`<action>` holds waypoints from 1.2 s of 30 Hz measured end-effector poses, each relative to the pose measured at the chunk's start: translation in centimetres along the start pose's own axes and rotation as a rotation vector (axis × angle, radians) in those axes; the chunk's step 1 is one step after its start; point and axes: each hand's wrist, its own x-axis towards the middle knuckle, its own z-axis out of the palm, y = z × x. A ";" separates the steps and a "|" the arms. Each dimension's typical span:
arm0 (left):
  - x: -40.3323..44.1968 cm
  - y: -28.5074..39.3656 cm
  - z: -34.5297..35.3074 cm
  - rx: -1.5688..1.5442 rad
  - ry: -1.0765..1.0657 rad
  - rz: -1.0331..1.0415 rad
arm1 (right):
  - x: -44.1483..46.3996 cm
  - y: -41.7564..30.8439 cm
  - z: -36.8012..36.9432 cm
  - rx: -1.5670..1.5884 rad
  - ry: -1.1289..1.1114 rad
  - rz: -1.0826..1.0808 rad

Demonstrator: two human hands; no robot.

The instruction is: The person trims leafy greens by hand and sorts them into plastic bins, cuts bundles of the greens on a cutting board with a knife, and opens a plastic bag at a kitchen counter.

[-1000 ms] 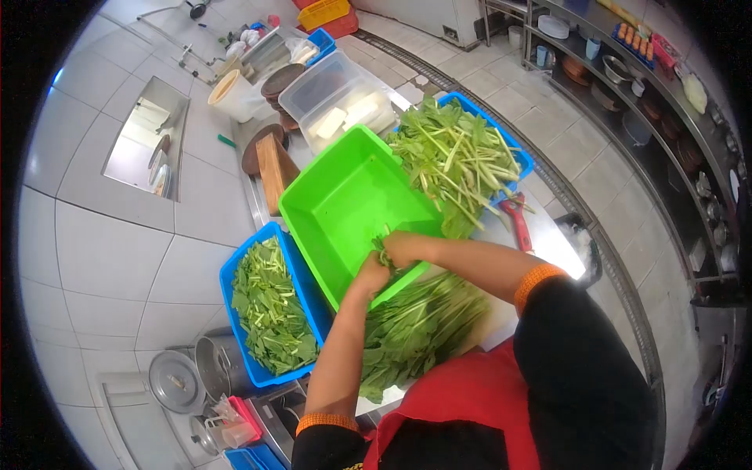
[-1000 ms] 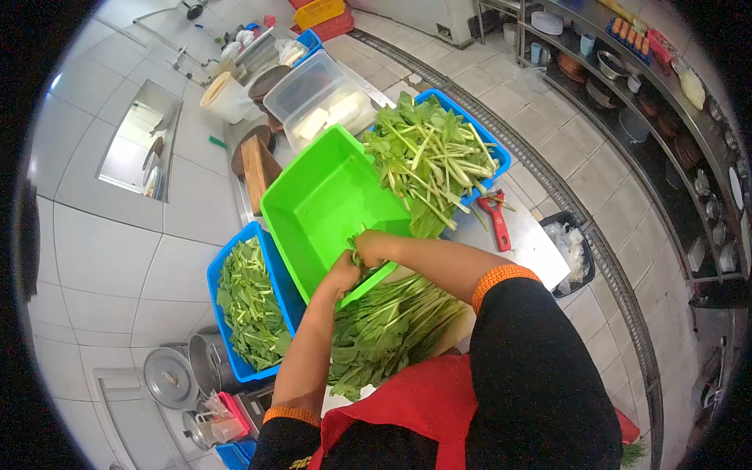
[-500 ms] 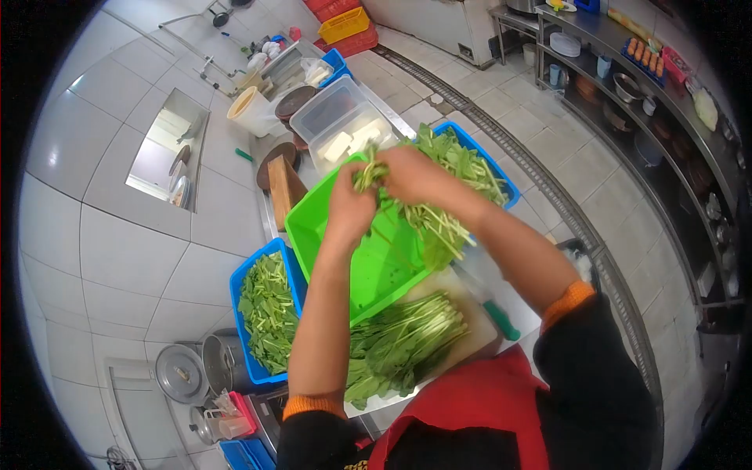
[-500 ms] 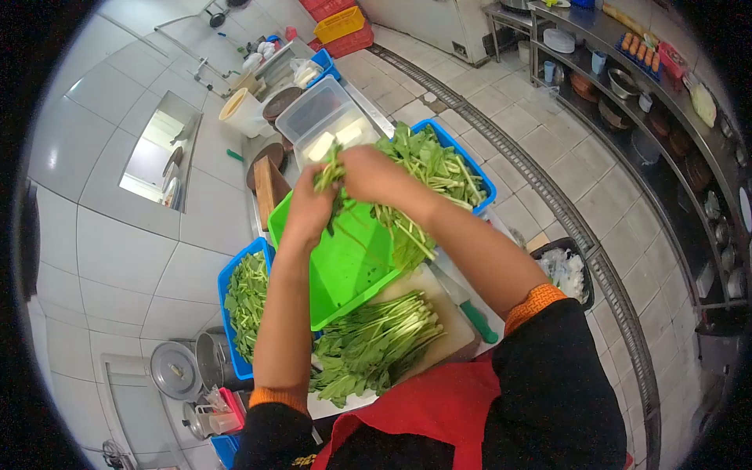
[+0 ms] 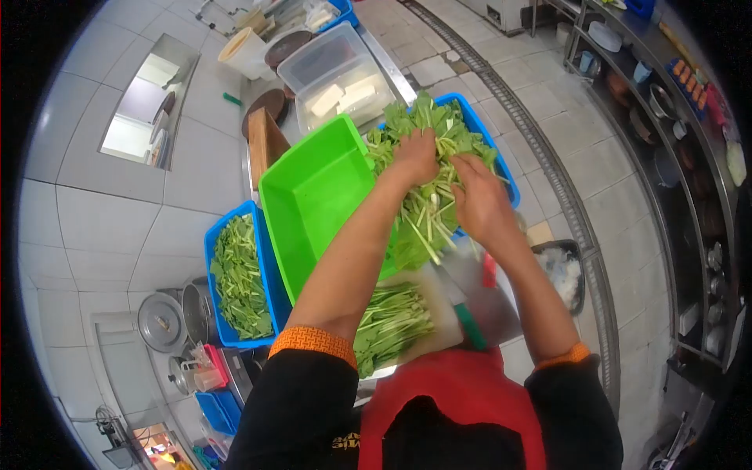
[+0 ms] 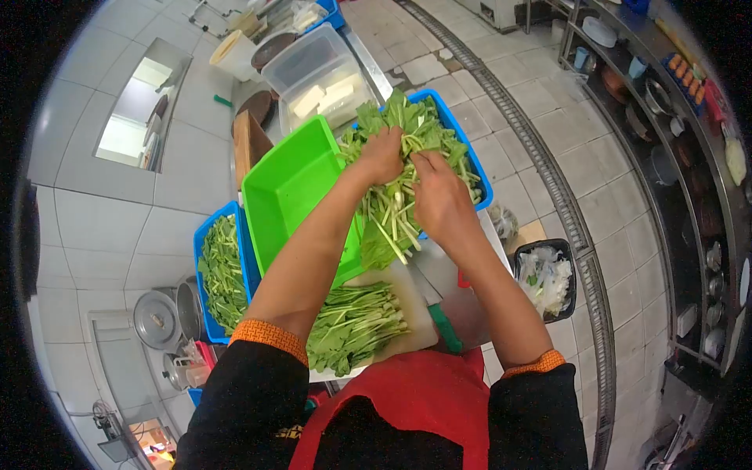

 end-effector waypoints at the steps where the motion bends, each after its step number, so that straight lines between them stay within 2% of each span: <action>1: 0.3 -0.3 0.5 -0.019 -0.027 -0.011 | -0.3 0.3 0.5 0.007 -0.019 0.005; 2: 1.1 -1.0 0.8 -0.025 -0.037 -0.025 | -0.5 0.5 1.0 -0.045 0.013 -0.025; 4: 2.4 -2.9 0.8 -0.189 -0.122 0.106 | -0.7 0.3 1.5 -0.089 0.032 -0.060; 6: 1.1 -2.9 -1.9 -0.260 -0.077 0.133 | -0.4 -0.4 1.0 -0.096 0.122 -0.150; 8: -1.1 -2.8 -5.4 -0.295 -0.114 0.234 | -0.5 -0.7 1.0 -0.096 0.115 -0.162; 10: -3.3 -2.8 -8.5 -0.226 -0.107 0.221 | -0.4 -0.4 0.9 -0.171 -0.011 -0.190; 12: -5.4 -4.2 -9.8 -0.164 -0.080 0.221 | -0.4 -0.5 1.1 -0.179 0.012 -0.228; 14: -7.6 -6.3 -9.5 -0.527 0.145 0.404 | -0.7 -1.0 1.0 -0.154 0.046 -0.242; 16: -9.4 -8.2 -6.4 -1.002 0.279 0.136 | -0.8 -1.7 0.8 -0.178 0.045 -0.227; 18: -10.6 -10.1 -0.3 -0.920 0.524 -0.249 | -1.1 -2.3 0.8 -0.198 0.055 -0.210; 20: -12.3 -10.3 4.0 -1.263 0.148 -0.462 | -1.4 -2.8 0.9 -0.261 0.059 -0.169; 22: -14.5 -8.5 4.3 -1.198 0.140 -0.308 | -2.2 -2.9 1.3 -0.292 0.085 -0.163; 23: -14.5 -8.2 4.4 -1.215 0.149 -0.303 | -2.6 -3.1 1.6 -0.307 0.110 -0.151; 26: -14.3 -7.2 4.1 -1.335 0.276 -0.285 | -3.8 -4.2 2.4 -0.294 0.186 -0.136; 28: -13.5 -6.2 3.1 -1.537 0.325 -0.184 | -4.5 -4.2 3.3 -0.290 0.189 -0.142; 30: -12.2 -5.3 3.5 -1.405 0.375 -0.104 | -5.3 -4.2 4.1 -0.289 0.215 -0.128; 32: -12.0 -4.5 2.8 -1.147 0.405 -0.085 | -6.1 -5.0 5.1 -0.324 0.200 -0.161; 33: -12.5 -5.2 2.3 -1.164 0.421 -0.130 | -6.4 -5.7 5.8 -0.337 0.229 -0.200; 35: -14.3 -6.1 0.5 -1.042 0.333 0.044 | -7.3 -6.7 7.0 -0.349 0.228 -0.261; 36: -15.3 -7.2 0.1 -1.058 0.332 0.013 | -7.5 -7.5 7.8 -0.344 0.194 -0.262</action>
